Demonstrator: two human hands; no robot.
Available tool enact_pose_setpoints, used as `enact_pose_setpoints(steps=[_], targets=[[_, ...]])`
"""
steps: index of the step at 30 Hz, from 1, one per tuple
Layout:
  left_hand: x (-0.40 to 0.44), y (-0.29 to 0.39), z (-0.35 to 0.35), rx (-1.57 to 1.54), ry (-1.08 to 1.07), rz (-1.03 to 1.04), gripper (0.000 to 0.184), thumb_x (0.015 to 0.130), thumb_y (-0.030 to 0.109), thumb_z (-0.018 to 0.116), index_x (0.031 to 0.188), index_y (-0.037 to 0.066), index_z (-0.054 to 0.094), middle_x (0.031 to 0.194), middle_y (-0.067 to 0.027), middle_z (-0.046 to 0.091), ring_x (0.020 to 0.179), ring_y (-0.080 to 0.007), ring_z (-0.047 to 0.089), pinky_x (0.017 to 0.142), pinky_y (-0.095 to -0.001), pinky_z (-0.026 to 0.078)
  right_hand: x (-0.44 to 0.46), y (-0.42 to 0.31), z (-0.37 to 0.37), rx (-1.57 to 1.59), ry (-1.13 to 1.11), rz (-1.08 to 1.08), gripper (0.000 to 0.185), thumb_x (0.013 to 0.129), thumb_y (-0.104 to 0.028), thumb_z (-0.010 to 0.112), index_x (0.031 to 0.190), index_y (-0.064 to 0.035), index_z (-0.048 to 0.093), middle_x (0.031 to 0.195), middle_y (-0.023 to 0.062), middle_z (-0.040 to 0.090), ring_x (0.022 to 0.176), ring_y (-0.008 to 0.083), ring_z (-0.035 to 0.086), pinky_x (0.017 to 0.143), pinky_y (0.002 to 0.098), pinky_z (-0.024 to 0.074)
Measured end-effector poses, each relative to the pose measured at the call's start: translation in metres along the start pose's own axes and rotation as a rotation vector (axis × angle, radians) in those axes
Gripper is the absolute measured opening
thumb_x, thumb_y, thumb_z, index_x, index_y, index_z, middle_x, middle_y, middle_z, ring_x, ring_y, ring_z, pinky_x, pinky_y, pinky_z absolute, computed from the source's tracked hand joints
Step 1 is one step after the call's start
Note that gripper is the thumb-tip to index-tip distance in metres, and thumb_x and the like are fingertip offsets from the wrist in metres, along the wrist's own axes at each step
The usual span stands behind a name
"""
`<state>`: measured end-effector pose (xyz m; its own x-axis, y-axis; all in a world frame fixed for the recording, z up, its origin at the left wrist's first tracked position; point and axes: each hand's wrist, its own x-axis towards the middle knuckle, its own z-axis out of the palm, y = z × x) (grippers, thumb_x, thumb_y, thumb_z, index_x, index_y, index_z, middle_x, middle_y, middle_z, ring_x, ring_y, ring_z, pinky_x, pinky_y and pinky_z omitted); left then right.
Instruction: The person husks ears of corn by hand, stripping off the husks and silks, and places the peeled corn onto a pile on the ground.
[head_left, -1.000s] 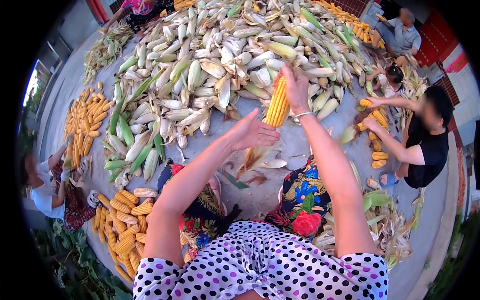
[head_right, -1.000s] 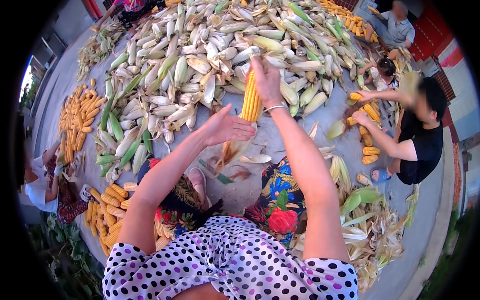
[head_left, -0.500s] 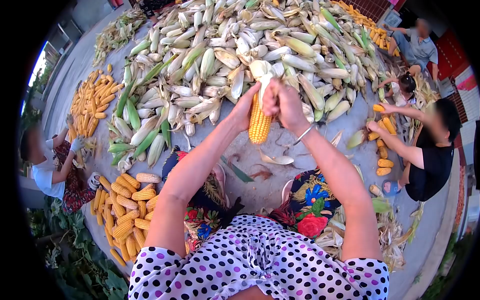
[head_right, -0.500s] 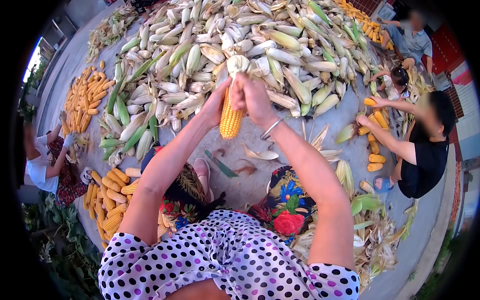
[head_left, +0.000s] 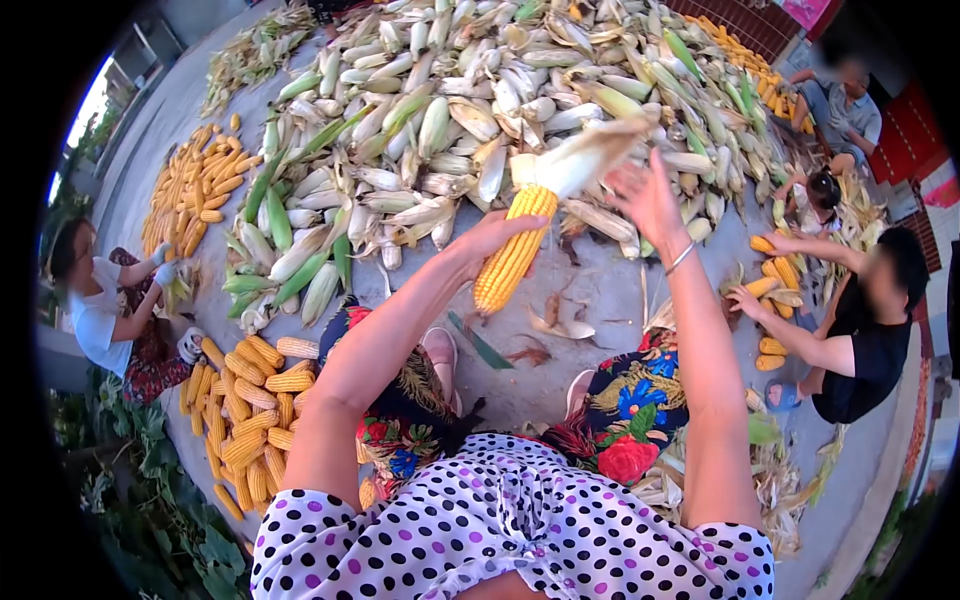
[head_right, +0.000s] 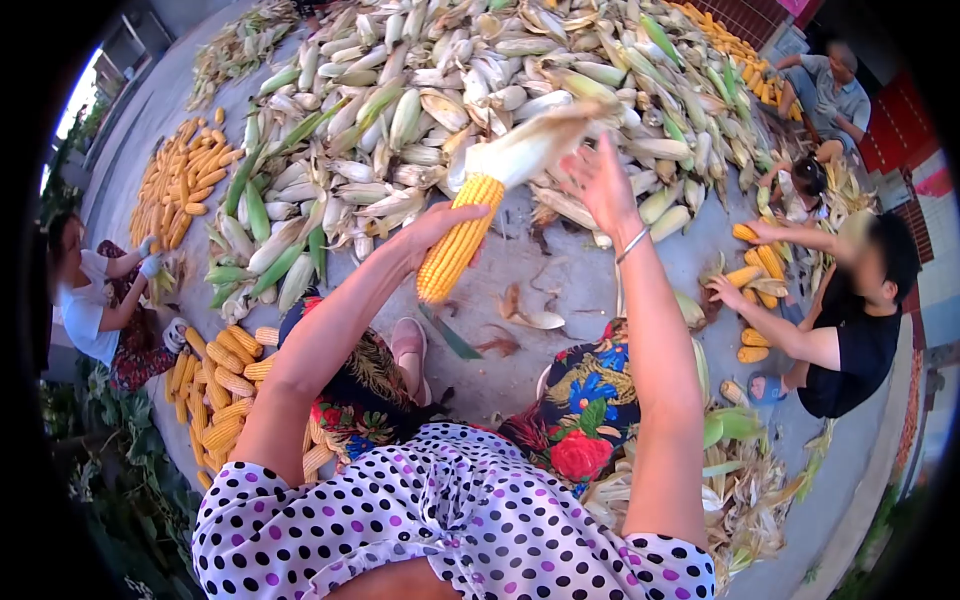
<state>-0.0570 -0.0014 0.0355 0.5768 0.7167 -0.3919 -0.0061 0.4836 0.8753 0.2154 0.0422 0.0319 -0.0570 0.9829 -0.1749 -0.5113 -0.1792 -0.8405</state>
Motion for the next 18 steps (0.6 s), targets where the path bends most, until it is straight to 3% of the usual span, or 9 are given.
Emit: enact_pose_setpoints(steps=[2, 5, 8, 9, 12, 16, 18], targets=[[0.002, 0.006, -0.001, -0.104, 0.076, 0.062, 0.045, 0.079, 0.037, 0.068, 0.095, -0.003, 0.051, 0.067, -0.0096, 0.058, 0.052, -0.0194, 0.06, 0.047, -0.0298, 0.051, -0.013, 0.015, 0.016, -0.221, -0.063, 0.192, 0.073, 0.085, -0.057, 0.05, 0.128, 0.0011, 0.034, 0.109, 0.0182, 0.059, 0.108, 0.0285, 0.052, 0.095, 0.0442, 0.038], [0.0, 0.007, 0.004, -0.048, 0.046, 0.083, 0.043, 0.077, 0.034, 0.07, 0.094, -0.002, 0.052, 0.068, -0.0099, 0.059, 0.052, -0.0195, 0.06, 0.047, -0.0294, 0.051, -0.037, 0.027, 0.057, -0.237, -0.301, 0.353, 0.066, 0.085, -0.05, 0.056, 0.122, 0.0023, 0.04, 0.106, 0.0175, 0.06, 0.106, 0.0288, 0.054, 0.094, 0.0443, 0.0399], [0.002, -0.001, 0.015, 0.062, -0.039, 0.072, 0.039, 0.076, 0.027, 0.071, 0.094, -0.001, 0.051, 0.071, -0.009, 0.058, 0.054, -0.0186, 0.06, 0.047, -0.0296, 0.051, -0.031, 0.045, 0.079, 0.05, -0.349, 0.232, 0.058, 0.082, -0.04, 0.064, 0.115, 0.003, 0.044, 0.102, 0.0179, 0.06, 0.098, 0.0273, 0.059, 0.087, 0.0412, 0.0463], [0.0, -0.004, 0.022, 0.069, -0.055, 0.078, 0.038, 0.075, 0.026, 0.072, 0.094, -0.001, 0.051, 0.071, -0.0086, 0.058, 0.055, -0.0183, 0.06, 0.047, -0.0296, 0.051, -0.04, 0.036, 0.09, 0.143, -0.25, 0.308, 0.046, 0.08, -0.029, 0.069, 0.106, 0.0025, 0.049, 0.093, 0.0149, 0.061, 0.083, 0.0236, 0.062, 0.076, 0.036, 0.0523], [-0.002, -0.008, 0.028, 0.086, -0.083, 0.052, 0.035, 0.074, 0.02, 0.072, 0.093, -0.001, 0.051, 0.072, -0.0073, 0.057, 0.057, -0.0166, 0.06, 0.048, -0.0294, 0.051, -0.03, 0.046, 0.081, 0.158, -0.183, 0.215, 0.046, 0.081, -0.026, 0.067, 0.11, 0.0029, 0.045, 0.093, 0.0156, 0.06, 0.087, 0.0279, 0.061, 0.077, 0.0406, 0.0529], [-0.008, -0.003, 0.031, 0.218, -0.074, 0.065, 0.034, 0.073, 0.018, 0.071, 0.093, 0.0, 0.051, 0.072, -0.0076, 0.057, 0.058, -0.0161, 0.06, 0.05, -0.0295, 0.051, -0.036, 0.042, 0.089, 0.176, -0.049, 0.169, 0.027, 0.077, -0.017, 0.068, 0.095, -0.0006, 0.055, 0.075, 0.0099, 0.061, 0.066, 0.0201, 0.062, 0.064, 0.0331, 0.0539], [-0.012, 0.0, 0.032, 0.282, -0.062, 0.066, 0.034, 0.072, 0.018, 0.071, 0.093, 0.0, 0.051, 0.072, -0.0074, 0.058, 0.058, -0.0157, 0.059, 0.05, -0.0293, 0.051, -0.033, 0.045, 0.085, 0.196, -0.045, 0.186, 0.029, 0.078, -0.017, 0.068, 0.096, -0.001, 0.052, 0.079, 0.0117, 0.061, 0.069, 0.0247, 0.062, 0.065, 0.0377, 0.0547]])
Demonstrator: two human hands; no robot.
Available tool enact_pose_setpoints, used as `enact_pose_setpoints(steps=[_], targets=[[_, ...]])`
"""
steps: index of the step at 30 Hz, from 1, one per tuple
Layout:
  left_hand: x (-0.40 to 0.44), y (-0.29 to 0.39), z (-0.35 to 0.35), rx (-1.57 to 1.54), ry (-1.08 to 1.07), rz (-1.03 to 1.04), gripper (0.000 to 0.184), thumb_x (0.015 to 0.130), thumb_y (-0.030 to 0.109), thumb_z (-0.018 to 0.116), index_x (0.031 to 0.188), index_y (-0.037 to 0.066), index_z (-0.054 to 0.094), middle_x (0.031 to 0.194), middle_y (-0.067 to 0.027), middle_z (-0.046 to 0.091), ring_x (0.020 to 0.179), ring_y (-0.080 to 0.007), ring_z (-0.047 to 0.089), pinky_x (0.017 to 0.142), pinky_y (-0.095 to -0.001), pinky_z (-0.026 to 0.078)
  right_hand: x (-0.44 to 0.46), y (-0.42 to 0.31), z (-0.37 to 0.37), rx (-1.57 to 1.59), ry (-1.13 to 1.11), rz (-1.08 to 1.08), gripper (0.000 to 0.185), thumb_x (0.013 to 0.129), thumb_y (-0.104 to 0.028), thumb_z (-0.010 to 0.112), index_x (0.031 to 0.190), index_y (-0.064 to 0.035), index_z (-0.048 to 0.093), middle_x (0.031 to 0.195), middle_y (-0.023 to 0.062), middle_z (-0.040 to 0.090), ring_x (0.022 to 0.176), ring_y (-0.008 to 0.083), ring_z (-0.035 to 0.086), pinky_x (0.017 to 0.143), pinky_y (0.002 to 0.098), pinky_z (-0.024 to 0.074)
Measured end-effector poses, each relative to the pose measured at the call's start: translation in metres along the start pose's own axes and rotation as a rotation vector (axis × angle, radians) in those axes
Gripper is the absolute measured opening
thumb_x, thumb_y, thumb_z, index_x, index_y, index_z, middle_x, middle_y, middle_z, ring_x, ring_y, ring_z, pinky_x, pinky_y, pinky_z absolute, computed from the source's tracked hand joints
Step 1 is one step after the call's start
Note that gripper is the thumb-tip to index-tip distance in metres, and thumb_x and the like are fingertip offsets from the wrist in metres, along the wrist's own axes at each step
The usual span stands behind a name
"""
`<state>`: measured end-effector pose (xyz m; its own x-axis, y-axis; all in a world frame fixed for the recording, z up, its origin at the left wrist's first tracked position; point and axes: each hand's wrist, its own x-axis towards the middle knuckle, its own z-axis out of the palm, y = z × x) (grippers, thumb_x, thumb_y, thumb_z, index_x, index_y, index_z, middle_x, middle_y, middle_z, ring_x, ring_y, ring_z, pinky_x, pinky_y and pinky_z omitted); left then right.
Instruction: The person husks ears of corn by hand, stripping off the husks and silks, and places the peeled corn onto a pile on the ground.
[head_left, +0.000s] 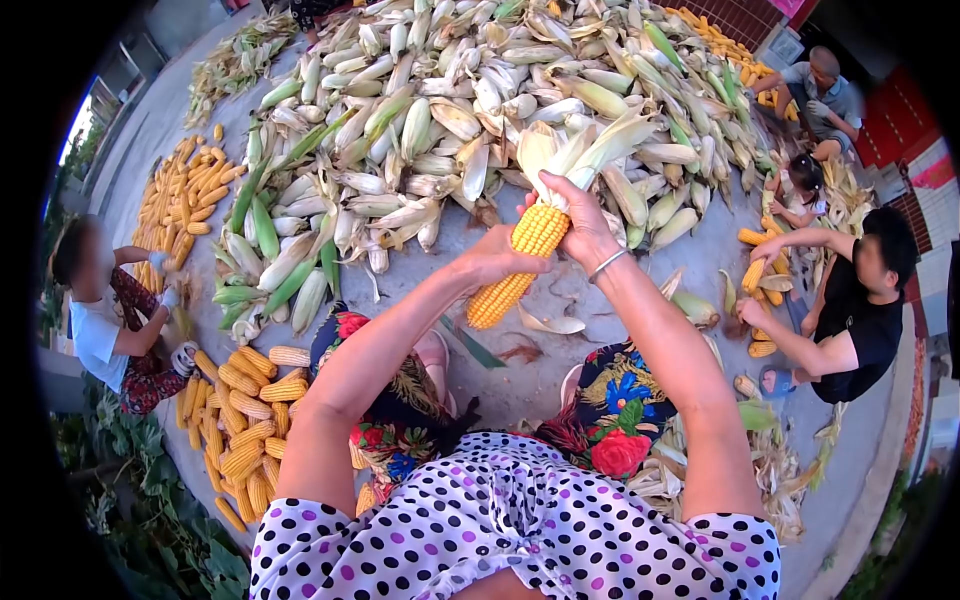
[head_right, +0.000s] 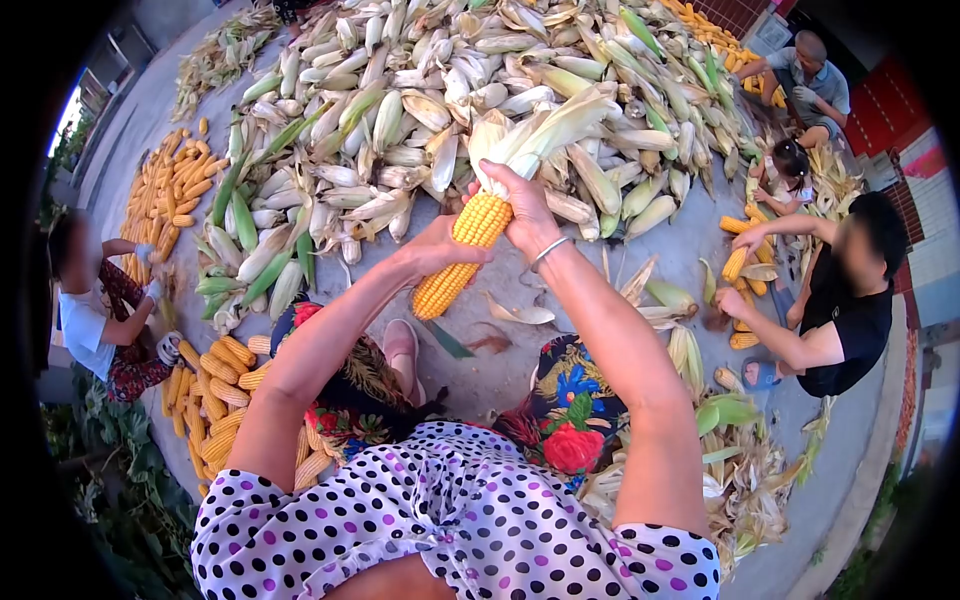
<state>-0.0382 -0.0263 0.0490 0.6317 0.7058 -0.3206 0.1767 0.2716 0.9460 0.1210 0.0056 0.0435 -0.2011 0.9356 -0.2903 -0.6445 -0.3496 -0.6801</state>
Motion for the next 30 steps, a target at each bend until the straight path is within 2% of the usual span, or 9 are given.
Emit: enact_pose_setpoints(steps=[1, 4, 10, 11, 14, 15, 20, 24, 30], targets=[[-0.003, 0.001, 0.001, 0.02, 0.006, 0.001, 0.034, 0.072, 0.017, 0.071, 0.093, 0.0, 0.051, 0.072, -0.0072, 0.058, 0.058, -0.0154, 0.059, 0.051, -0.029, 0.051, 0.003, 0.001, -0.002, 0.01, 0.001, 0.009, 0.03, 0.078, -0.017, 0.068, 0.097, -0.0012, 0.051, 0.08, 0.0126, 0.06, 0.07, 0.0269, 0.063, 0.066, 0.0401, 0.055], [-0.007, 0.002, 0.002, 0.138, 0.014, 0.05, 0.035, 0.072, 0.017, 0.071, 0.095, -0.001, 0.051, 0.072, -0.0064, 0.058, 0.058, -0.0141, 0.058, 0.052, -0.028, 0.05, 0.005, 0.001, -0.01, -0.001, 0.014, 0.008, 0.029, 0.08, -0.015, 0.066, 0.1, 0.0, 0.052, 0.085, 0.0141, 0.062, 0.071, 0.0263, 0.063, 0.067, 0.0403, 0.0548], [0.007, -0.015, -0.009, 0.296, 0.004, 0.143, 0.037, 0.07, 0.015, 0.072, 0.096, -0.002, 0.051, 0.073, -0.0057, 0.058, 0.058, -0.0128, 0.058, 0.052, -0.027, 0.049, 0.0, -0.007, -0.003, 0.001, -0.026, -0.03, 0.027, 0.088, -0.011, 0.055, 0.11, 0.0032, 0.052, 0.093, 0.0161, 0.063, 0.073, 0.024, 0.063, 0.074, 0.0389, 0.054], [0.011, -0.018, -0.01, 0.312, 0.0, 0.154, 0.037, 0.07, 0.015, 0.072, 0.096, -0.002, 0.051, 0.073, -0.0056, 0.058, 0.058, -0.0128, 0.058, 0.052, -0.027, 0.049, -0.003, -0.009, 0.001, -0.105, 0.034, -0.092, 0.021, 0.092, -0.017, 0.047, 0.099, 0.002, 0.053, 0.079, 0.0075, 0.061, 0.063, 0.0167, 0.059, 0.068, 0.0357, 0.0527], [-0.003, 0.007, 0.0, 0.201, -0.06, 0.063, 0.035, 0.071, 0.013, 0.071, 0.096, -0.002, 0.051, 0.071, -0.0059, 0.058, 0.057, -0.0134, 0.058, 0.051, -0.0278, 0.049, 0.011, -0.01, -0.017, 0.007, -0.035, -0.061, 0.025, 0.095, -0.024, 0.041, 0.086, -0.0035, 0.05, 0.06, -0.0028, 0.048, 0.051, 0.0096, 0.048, 0.06, 0.0324, 0.0486], [-0.002, 0.003, 0.001, 0.112, -0.065, 0.085, 0.034, 0.071, 0.012, 0.07, 0.095, -0.002, 0.051, 0.071, -0.0062, 0.057, 0.057, -0.014, 0.059, 0.051, -0.0281, 0.049, -0.001, -0.014, 0.005, -0.037, 0.057, -0.075, 0.029, 0.095, -0.03, 0.036, 0.077, -0.009, 0.045, 0.052, -0.0076, 0.031, 0.046, 0.0071, 0.037, 0.056, 0.0306, 0.0442], [0.004, -0.015, 0.022, -0.315, -0.033, 0.136, 0.029, 0.072, 0.012, 0.068, 0.09, -0.001, 0.05, 0.069, -0.0087, 0.057, 0.053, -0.0172, 0.059, 0.048, -0.0293, 0.049, -0.004, -0.021, 0.019, -0.036, 0.123, -0.168, 0.026, 0.093, -0.027, 0.04, 0.075, -0.0094, 0.046, 0.051, -0.0059, 0.032, 0.045, 0.0092, 0.038, 0.056, 0.0314, 0.0438], [0.009, -0.018, 0.032, -0.458, 0.018, 0.19, 0.03, 0.073, 0.016, 0.068, 0.09, -0.001, 0.05, 0.069, -0.0119, 0.057, 0.054, -0.0201, 0.059, 0.05, -0.0315, 0.05, 0.001, -0.021, 0.025, -0.056, 0.121, -0.232, 0.025, 0.092, -0.024, 0.039, 0.073, -0.009, 0.045, 0.052, -0.0038, 0.034, 0.045, 0.011, 0.038, 0.054, 0.0314, 0.0419], [0.02, -0.022, 0.044, -0.701, 0.075, 0.199, 0.029, 0.072, 0.015, 0.068, 0.088, -0.002, 0.052, 0.068, -0.0113, 0.058, 0.053, -0.0212, 0.059, 0.05, -0.033, 0.051, 0.005, -0.025, 0.032, -0.11, 0.12, -0.303, 0.024, 0.092, -0.022, 0.039, 0.072, -0.0081, 0.044, 0.053, -0.002, 0.034, 0.046, 0.0113, 0.037, 0.052, 0.0314, 0.0409]])
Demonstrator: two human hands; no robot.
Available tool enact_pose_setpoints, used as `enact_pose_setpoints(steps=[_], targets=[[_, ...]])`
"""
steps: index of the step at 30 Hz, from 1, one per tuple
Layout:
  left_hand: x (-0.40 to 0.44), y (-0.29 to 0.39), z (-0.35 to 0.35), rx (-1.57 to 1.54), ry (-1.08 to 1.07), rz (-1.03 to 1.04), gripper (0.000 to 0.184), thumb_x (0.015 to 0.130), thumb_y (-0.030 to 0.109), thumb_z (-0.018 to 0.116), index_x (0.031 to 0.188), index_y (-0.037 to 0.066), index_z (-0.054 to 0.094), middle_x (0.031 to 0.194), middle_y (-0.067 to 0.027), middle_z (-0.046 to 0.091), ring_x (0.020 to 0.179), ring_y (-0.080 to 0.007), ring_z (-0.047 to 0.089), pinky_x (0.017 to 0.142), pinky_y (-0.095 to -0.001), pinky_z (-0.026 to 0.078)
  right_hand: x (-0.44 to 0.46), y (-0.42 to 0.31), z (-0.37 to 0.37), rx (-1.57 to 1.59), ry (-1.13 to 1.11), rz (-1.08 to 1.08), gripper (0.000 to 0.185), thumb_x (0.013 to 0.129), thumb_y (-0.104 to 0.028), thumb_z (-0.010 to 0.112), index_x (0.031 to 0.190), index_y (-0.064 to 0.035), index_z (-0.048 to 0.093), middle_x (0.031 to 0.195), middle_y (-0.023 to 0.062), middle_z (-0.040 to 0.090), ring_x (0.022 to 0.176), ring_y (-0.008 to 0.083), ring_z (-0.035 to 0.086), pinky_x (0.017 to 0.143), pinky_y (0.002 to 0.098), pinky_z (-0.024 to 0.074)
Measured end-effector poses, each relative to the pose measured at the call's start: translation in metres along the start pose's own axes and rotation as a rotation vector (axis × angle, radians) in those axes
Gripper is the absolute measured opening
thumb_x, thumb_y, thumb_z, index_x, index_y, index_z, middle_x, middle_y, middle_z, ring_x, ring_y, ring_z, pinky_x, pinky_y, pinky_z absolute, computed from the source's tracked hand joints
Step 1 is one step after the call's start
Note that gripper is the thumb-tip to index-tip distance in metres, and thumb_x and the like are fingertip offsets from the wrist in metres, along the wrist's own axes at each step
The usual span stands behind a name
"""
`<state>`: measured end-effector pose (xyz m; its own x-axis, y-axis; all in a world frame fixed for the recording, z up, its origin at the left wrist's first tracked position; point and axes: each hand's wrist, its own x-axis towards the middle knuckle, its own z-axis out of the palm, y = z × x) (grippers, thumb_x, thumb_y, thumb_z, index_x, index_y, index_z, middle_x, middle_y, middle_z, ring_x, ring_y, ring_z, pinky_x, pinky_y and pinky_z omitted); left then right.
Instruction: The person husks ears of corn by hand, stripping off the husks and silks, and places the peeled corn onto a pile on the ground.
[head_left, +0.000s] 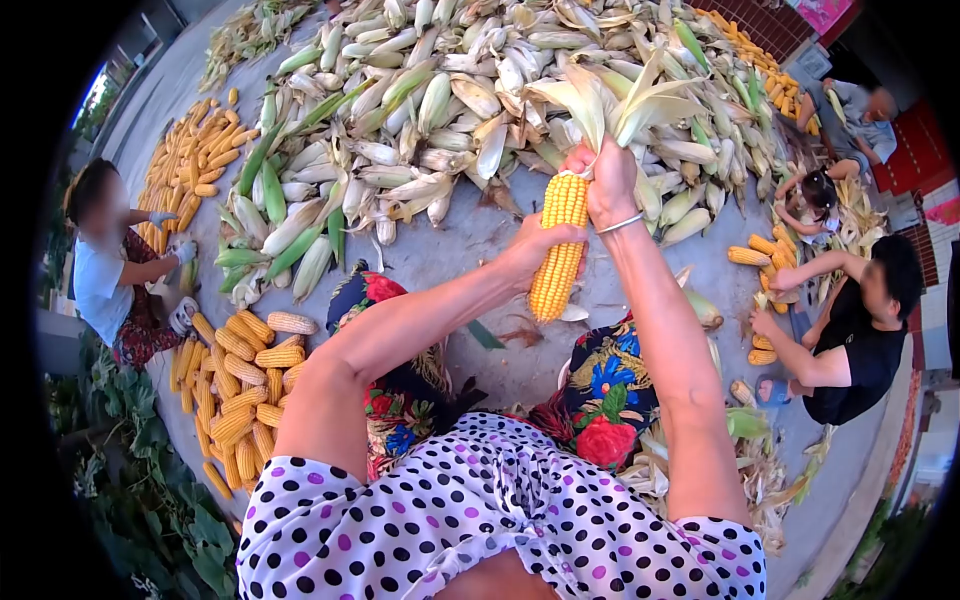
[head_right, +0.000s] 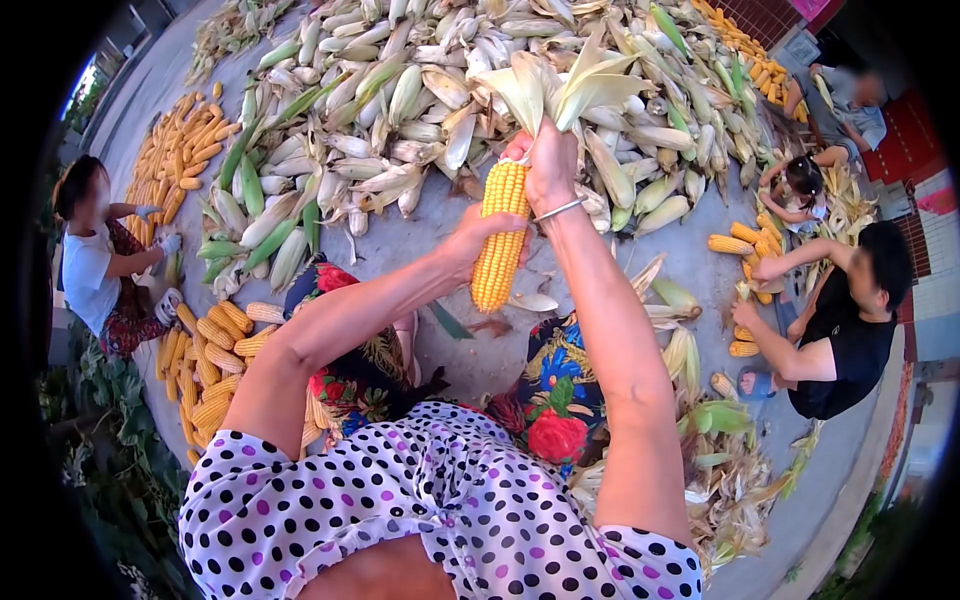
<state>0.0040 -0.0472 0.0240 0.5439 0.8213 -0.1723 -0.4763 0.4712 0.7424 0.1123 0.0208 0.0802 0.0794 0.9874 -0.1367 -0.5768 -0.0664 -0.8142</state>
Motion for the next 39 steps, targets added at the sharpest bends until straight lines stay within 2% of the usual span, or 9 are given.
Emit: enact_pose_setpoints(steps=[5, 9, 12, 16, 19, 28, 34, 37, 39], targets=[[0.006, 0.012, -0.012, 0.274, -0.108, -0.022, 0.033, 0.074, 0.018, 0.067, 0.095, 0.0, 0.051, 0.074, -0.0124, 0.058, 0.062, -0.0218, 0.06, 0.054, -0.0339, 0.051, 0.0, -0.006, -0.009, 0.102, -0.083, -0.017, 0.028, 0.094, -0.024, 0.037, 0.071, -0.0099, 0.043, 0.052, -0.0039, 0.032, 0.046, 0.0097, 0.035, 0.056, 0.0302, 0.0402], [-0.001, 0.031, -0.014, 0.054, -0.334, -0.16, 0.037, 0.072, 0.019, 0.071, 0.097, -0.001, 0.053, 0.075, -0.0111, 0.059, 0.063, -0.0216, 0.061, 0.058, -0.0332, 0.052, -0.001, -0.014, -0.022, 0.277, -0.373, 0.036, 0.03, 0.095, -0.026, 0.036, 0.07, -0.0106, 0.043, 0.052, -0.0051, 0.031, 0.047, 0.0088, 0.034, 0.06, 0.0287, 0.0401], [0.004, 0.035, -0.023, 0.417, -0.345, -0.167, 0.037, 0.072, 0.019, 0.071, 0.098, 0.001, 0.051, 0.074, -0.0094, 0.058, 0.062, -0.0194, 0.06, 0.058, -0.0324, 0.052, -0.004, -0.015, -0.026, 0.197, -0.374, 0.085, 0.03, 0.095, -0.028, 0.037, 0.072, -0.0101, 0.046, 0.052, -0.0041, 0.033, 0.048, 0.0097, 0.037, 0.063, 0.0299, 0.0418], [0.016, 0.039, -0.035, 1.091, -0.165, 0.274, 0.039, 0.068, 0.016, 0.071, 0.098, -0.001, 0.054, 0.076, -0.0078, 0.061, 0.064, -0.0168, 0.059, 0.063, -0.0296, 0.05, -0.009, -0.013, -0.027, -0.014, -0.211, 0.066, 0.031, 0.096, -0.03, 0.036, 0.075, -0.0097, 0.047, 0.053, -0.003, 0.034, 0.048, 0.0107, 0.036, 0.064, 0.0311, 0.0429], [0.016, 0.022, -0.024, 0.896, -0.108, 0.223, 0.039, 0.066, 0.015, 0.071, 0.097, -0.002, 0.054, 0.076, -0.0055, 0.061, 0.062, -0.0147, 0.058, 0.062, -0.0279, 0.049, -0.008, -0.013, -0.019, -0.028, -0.041, 0.003, 0.029, 0.094, -0.027, 0.038, 0.075, -0.0082, 0.047, 0.051, -0.0038, 0.032, 0.045, 0.0096, 0.034, 0.056, 0.0308, 0.0423], [0.009, -0.009, 0.005, 0.076, 0.036, -0.033, 0.028, 0.073, 0.015, 0.066, 0.092, -0.001, 0.053, 0.072, -0.0098, 0.058, 0.059, -0.0201, 0.06, 0.055, -0.0316, 0.051, 0.01, -0.006, 0.0, 0.035, 0.028, -0.153, 0.026, 0.091, -0.022, 0.041, 0.069, -0.0078, 0.045, 0.051, -0.0033, 0.029, 0.041, 0.0087, 0.029, 0.046, 0.0293, 0.0362], [0.016, -0.012, 0.005, -0.162, -0.108, -0.055, 0.036, 0.075, 0.029, 0.062, 0.094, 0.001, 0.051, 0.076, -0.0091, 0.055, 0.061, -0.0186, 0.056, 0.058, -0.0302, 0.049, 0.018, -0.012, -0.003, 0.331, -0.097, -0.133, 0.02, 0.087, -0.017, 0.04, 0.068, -0.0105, 0.043, 0.05, -0.0057, 0.028, 0.04, 0.0072, 0.025, 0.047, 0.026, 0.0298], [0.005, -0.011, 0.027, -0.609, -0.361, -0.114, 0.038, 0.075, 0.034, 0.059, 0.093, 0.002, 0.05, 0.076, -0.0095, 0.054, 0.061, -0.0186, 0.053, 0.058, -0.0306, 0.047, 0.024, -0.026, -0.006, 0.578, -0.217, -0.178, 0.017, 0.083, -0.016, 0.043, 0.067, -0.013, 0.04, 0.048, -0.0077, 0.027, 0.039, 0.006, 0.024, 0.047, 0.0258, 0.0287], [0.008, -0.013, 0.026, -0.457, -0.229, -0.138, 0.038, 0.075, 0.035, 0.058, 0.094, 0.002, 0.049, 0.077, -0.0098, 0.054, 0.061, -0.0192, 0.052, 0.058, -0.0319, 0.047, 0.021, -0.027, -0.018, 0.528, -0.284, -0.163, 0.019, 0.084, -0.016, 0.043, 0.065, -0.0139, 0.04, 0.048, -0.0076, 0.026, 0.039, 0.0059, 0.024, 0.047, 0.0246, 0.0271]])
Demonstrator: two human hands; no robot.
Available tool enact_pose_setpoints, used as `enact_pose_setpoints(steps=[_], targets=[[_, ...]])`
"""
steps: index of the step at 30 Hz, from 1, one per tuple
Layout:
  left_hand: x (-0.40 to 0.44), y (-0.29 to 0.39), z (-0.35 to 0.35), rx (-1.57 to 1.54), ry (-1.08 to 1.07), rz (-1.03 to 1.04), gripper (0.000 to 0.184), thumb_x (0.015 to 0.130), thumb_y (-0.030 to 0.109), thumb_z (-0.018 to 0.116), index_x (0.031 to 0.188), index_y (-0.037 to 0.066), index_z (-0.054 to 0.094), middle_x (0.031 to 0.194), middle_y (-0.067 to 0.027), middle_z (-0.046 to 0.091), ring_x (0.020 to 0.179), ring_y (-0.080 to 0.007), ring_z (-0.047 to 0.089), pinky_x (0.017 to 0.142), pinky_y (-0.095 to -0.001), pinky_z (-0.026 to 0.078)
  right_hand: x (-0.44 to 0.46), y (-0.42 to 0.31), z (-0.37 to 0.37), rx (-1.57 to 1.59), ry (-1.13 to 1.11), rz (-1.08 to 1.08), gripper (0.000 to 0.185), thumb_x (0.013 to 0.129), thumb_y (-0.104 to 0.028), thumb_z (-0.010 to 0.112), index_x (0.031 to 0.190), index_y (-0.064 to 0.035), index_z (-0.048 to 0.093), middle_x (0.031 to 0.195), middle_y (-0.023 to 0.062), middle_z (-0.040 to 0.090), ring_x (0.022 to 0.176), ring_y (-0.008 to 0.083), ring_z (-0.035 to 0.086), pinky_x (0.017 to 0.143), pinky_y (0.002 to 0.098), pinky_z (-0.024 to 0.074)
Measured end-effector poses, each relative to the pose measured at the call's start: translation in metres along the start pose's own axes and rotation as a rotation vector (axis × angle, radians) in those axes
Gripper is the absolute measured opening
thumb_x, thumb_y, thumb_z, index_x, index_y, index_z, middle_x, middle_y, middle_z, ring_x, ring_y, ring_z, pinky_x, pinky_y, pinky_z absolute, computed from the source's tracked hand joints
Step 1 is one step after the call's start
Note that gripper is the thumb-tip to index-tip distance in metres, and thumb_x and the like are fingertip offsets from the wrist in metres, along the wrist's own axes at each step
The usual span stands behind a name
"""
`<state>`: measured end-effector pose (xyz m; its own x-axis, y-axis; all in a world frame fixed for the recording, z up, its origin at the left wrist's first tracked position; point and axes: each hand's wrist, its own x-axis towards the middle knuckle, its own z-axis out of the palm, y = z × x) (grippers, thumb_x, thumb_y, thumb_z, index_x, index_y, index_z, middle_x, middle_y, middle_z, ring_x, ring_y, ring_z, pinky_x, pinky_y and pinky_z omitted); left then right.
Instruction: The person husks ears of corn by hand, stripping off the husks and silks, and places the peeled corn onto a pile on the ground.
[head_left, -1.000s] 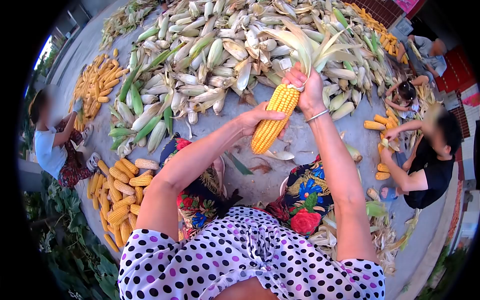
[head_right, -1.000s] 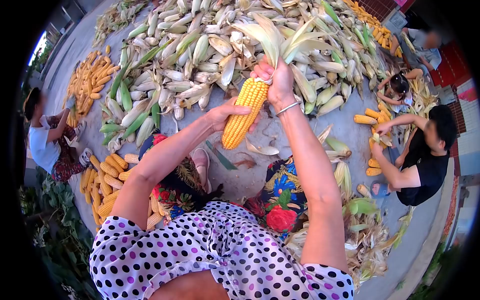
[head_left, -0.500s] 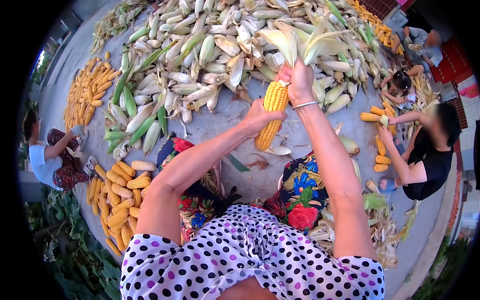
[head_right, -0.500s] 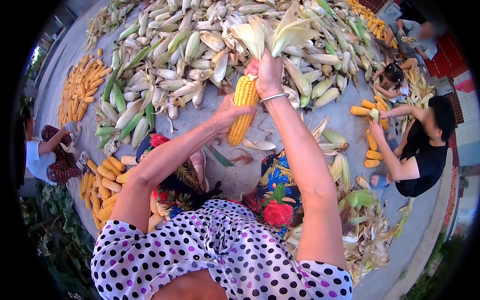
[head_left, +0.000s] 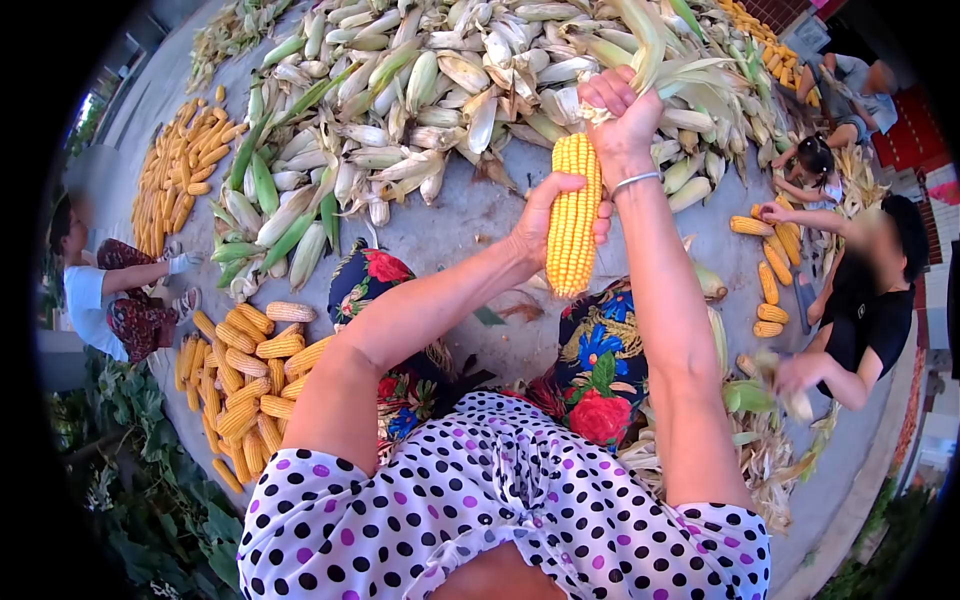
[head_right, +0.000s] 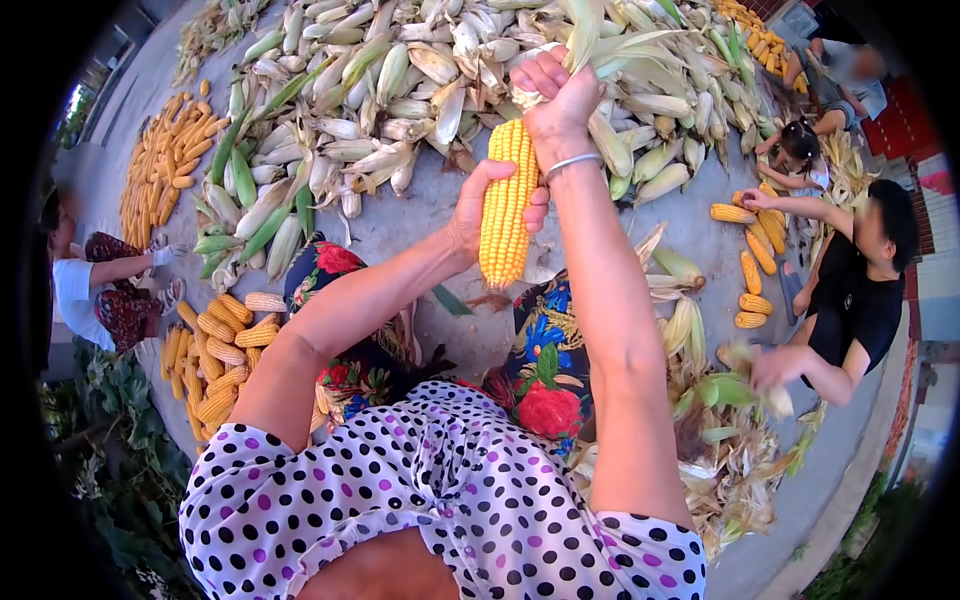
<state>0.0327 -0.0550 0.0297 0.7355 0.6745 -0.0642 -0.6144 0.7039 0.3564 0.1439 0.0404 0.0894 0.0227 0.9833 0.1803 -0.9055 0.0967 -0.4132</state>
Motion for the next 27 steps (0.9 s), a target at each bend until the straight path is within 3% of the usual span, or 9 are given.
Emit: enact_pose_setpoints(steps=[2, 5, 6, 7, 9, 14, 16, 21, 27], targets=[[0.009, 0.011, -0.017, 0.108, 0.142, 0.005, 0.041, 0.079, 0.039, 0.056, 0.097, 0.003, 0.05, 0.08, -0.0112, 0.056, 0.064, -0.0216, 0.054, 0.06, -0.0337, 0.048, 0.007, -0.012, -0.025, -0.138, -0.041, 0.065, 0.026, 0.088, -0.022, 0.046, 0.064, -0.0139, 0.043, 0.048, -0.0064, 0.029, 0.04, 0.0067, 0.028, 0.047, 0.0257, 0.0301], [0.005, 0.038, -0.018, 0.215, 0.253, 0.225, 0.046, 0.083, 0.045, 0.054, 0.1, 0.003, 0.05, 0.088, -0.0136, 0.058, 0.072, -0.0248, 0.057, 0.067, -0.0377, 0.05, 0.001, -0.031, -0.069, -0.879, 0.278, 0.193, 0.031, 0.088, -0.034, 0.051, 0.07, -0.0083, 0.053, 0.052, -0.0017, 0.043, 0.043, 0.0093, 0.041, 0.052, 0.0299, 0.0387], [0.002, 0.046, -0.024, 0.151, 0.188, 0.24, 0.049, 0.086, 0.048, 0.052, 0.104, 0.002, 0.05, 0.096, -0.0154, 0.059, 0.083, -0.028, 0.059, 0.079, -0.0418, 0.049, -0.009, -0.041, -0.086, -1.224, 0.245, 0.257, 0.037, 0.084, -0.041, 0.055, 0.076, -0.005, 0.056, 0.057, 0.0013, 0.05, 0.046, 0.012, 0.046, 0.055, 0.0313, 0.0413], [0.0, 0.053, -0.024, 0.15, 0.188, 0.258, 0.049, 0.086, 0.048, 0.052, 0.105, 0.003, 0.05, 0.097, -0.0151, 0.058, 0.087, -0.0282, 0.058, 0.082, -0.0424, 0.048, -0.019, -0.052, -0.108, -1.57, 0.201, 0.324, 0.047, 0.081, -0.049, 0.058, 0.082, -0.0016, 0.059, 0.063, 0.0044, 0.057, 0.049, 0.0146, 0.052, 0.058, 0.0327, 0.0438], [-0.003, 0.063, -0.019, 0.146, 0.184, 0.292, 0.048, 0.086, 0.047, 0.052, 0.107, 0.004, 0.049, 0.1, -0.0147, 0.058, 0.094, -0.0286, 0.057, 0.087, -0.0438, 0.045, -0.033, -0.079, -0.208, -2.234, -0.489, 0.408, 0.061, 0.073, -0.056, 0.063, 0.096, 0.0007, 0.062, 0.077, 0.0099, 0.063, 0.062, 0.0178, 0.058, 0.062, 0.0306, 0.0474], [0.005, 0.077, -0.034, 0.114, 0.369, 0.551, 0.038, 0.079, 0.029, 0.069, 0.103, 0.008, 0.05, 0.099, -0.0091, 0.058, 0.1, -0.0277, 0.054, 0.093, -0.0439, 0.041, -0.033, -0.069, -0.141, -2.456, -0.584, 1.324, 0.068, 0.069, -0.059, 0.065, 0.103, 0.0011, 0.063, 0.098, 0.015, 0.064, 0.088, 0.0214, 0.062, 0.073, 0.0336, 0.0502], [0.01, 0.082, -0.033, 0.1, 0.342, 0.6, 0.04, 0.08, 0.031, 0.068, 0.105, 0.007, 0.049, 0.1, -0.0097, 0.056, 0.101, -0.0269, 0.053, 0.095, -0.0432, 0.039, -0.043, -0.047, -0.094, -1.826, -0.252, 0.873, 0.064, 0.076, -0.053, 0.064, 0.107, 0.0033, 0.058, 0.097, 0.0126, 0.064, 0.091, 0.021, 0.063, 0.074, 0.0336, 0.0517], [0.02, 0.088, -0.027, -0.055, 0.254, 0.704, 0.046, 0.082, 0.034, 0.064, 0.11, 0.002, 0.044, 0.106, -0.0131, 0.052, 0.106, -0.0248, 0.048, 0.1, -0.0409, 0.033, -0.056, 0.007, -0.018, -0.798, -0.096, 0.581, 0.061, 0.086, -0.047, 0.056, 0.12, 0.0029, 0.045, 0.077, 0.0096, 0.063, 0.069, 0.0217, 0.065, 0.067, 0.0308, 0.0555], [0.017, 0.097, -0.013, 0.003, 0.216, 0.814, 0.05, 0.084, 0.035, 0.062, 0.113, 0.0, 0.042, 0.11, -0.0137, 0.051, 0.108, -0.0246, 0.047, 0.101, -0.0398, 0.032, -0.048, 0.013, -0.015, -0.63, 0.127, 0.683, 0.042, 0.089, -0.043, 0.054, 0.085, -0.0009, 0.058, 0.061, 0.0024, 0.06, 0.053, 0.0102, 0.057, 0.056, 0.0283, 0.052]])
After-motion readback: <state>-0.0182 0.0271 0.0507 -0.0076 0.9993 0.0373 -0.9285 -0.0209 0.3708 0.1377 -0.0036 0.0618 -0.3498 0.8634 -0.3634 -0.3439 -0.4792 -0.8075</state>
